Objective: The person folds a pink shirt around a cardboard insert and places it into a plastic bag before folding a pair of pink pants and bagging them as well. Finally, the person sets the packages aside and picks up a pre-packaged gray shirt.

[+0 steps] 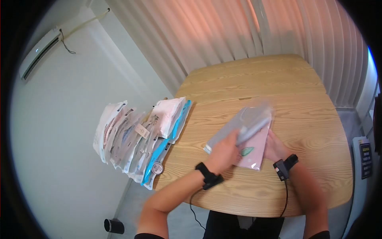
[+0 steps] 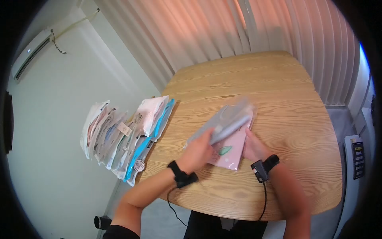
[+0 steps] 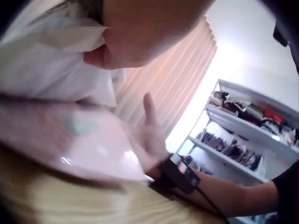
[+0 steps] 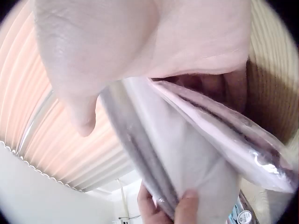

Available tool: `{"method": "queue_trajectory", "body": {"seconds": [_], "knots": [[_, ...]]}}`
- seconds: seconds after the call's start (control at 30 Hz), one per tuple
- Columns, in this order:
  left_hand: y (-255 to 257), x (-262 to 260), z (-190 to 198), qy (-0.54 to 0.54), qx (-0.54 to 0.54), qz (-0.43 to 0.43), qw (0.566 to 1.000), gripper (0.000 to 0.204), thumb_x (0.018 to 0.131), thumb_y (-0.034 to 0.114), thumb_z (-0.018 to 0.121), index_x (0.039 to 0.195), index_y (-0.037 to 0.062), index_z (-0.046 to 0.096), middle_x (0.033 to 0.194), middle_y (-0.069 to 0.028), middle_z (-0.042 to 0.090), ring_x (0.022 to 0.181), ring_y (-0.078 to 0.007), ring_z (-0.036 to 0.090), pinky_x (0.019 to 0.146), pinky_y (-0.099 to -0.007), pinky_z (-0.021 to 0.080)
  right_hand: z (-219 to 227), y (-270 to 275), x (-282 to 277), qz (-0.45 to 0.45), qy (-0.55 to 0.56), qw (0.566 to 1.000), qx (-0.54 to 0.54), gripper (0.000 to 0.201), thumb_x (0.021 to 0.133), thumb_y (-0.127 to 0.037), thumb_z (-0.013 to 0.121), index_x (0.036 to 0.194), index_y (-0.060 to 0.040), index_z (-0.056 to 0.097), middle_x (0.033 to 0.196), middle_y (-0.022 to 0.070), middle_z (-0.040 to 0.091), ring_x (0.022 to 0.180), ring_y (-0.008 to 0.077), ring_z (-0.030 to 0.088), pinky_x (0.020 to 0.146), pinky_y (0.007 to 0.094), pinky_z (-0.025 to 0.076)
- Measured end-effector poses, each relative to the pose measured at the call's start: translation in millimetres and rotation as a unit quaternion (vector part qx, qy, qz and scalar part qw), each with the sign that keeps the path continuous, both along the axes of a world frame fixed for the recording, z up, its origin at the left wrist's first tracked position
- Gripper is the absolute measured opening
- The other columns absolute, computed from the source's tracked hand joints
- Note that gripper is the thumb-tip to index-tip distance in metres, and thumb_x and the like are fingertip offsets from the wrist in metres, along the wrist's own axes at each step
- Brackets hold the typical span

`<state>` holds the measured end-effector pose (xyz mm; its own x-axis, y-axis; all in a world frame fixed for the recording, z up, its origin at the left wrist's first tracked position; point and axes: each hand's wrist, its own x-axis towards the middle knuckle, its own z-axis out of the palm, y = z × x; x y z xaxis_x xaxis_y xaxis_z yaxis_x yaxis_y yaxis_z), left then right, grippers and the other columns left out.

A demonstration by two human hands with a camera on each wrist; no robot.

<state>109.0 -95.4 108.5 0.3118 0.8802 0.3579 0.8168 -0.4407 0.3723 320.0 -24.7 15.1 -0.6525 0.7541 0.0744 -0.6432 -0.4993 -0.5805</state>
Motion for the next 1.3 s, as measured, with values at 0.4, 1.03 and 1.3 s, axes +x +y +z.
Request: {"method": "queue_trajectory", "body": {"seconds": [0.4,1.03,1.3], "knots": [[82,-56,-76,-0.225,0.055,0.123,0.965,0.048,0.097,0.033,0.06,0.131,-0.0003,0.049,0.109,-0.013,0.062,0.096,-0.0184,0.06,0.081,-0.0329,0.049,-4,4,5,-0.17,-0.181,0.969,0.008,0.048,0.089,-0.002,0.063,0.133,0.0033,0.045,0.127,0.0139,0.058,0.114,0.0257,0.057,0.097,0.0387,0.047],[26,-47,-35,-0.447,-0.079,-0.02,0.891,0.076,0.085,0.041,0.074,0.137,-0.0022,0.039,0.13,-0.0126,0.054,0.119,-0.0209,0.051,0.102,-0.0352,0.04,66,-28,19,-0.226,-0.416,0.818,0.327,0.046,0.08,-0.017,0.078,0.118,0.0003,0.059,0.107,0.0088,0.067,0.1,0.0155,0.062,0.088,0.0336,0.05],[1,-32,-44,-0.477,-0.105,-0.028,0.872,0.071,0.085,0.032,0.076,0.136,-0.0015,0.039,0.129,-0.0135,0.053,0.118,-0.0214,0.051,0.102,-0.0354,0.04,33,-13,17,-0.336,-0.278,0.837,0.329,0.061,0.08,-0.015,0.077,0.131,0.0004,0.047,0.12,0.0102,0.061,0.11,0.0186,0.058,0.093,0.0346,0.048]]}}
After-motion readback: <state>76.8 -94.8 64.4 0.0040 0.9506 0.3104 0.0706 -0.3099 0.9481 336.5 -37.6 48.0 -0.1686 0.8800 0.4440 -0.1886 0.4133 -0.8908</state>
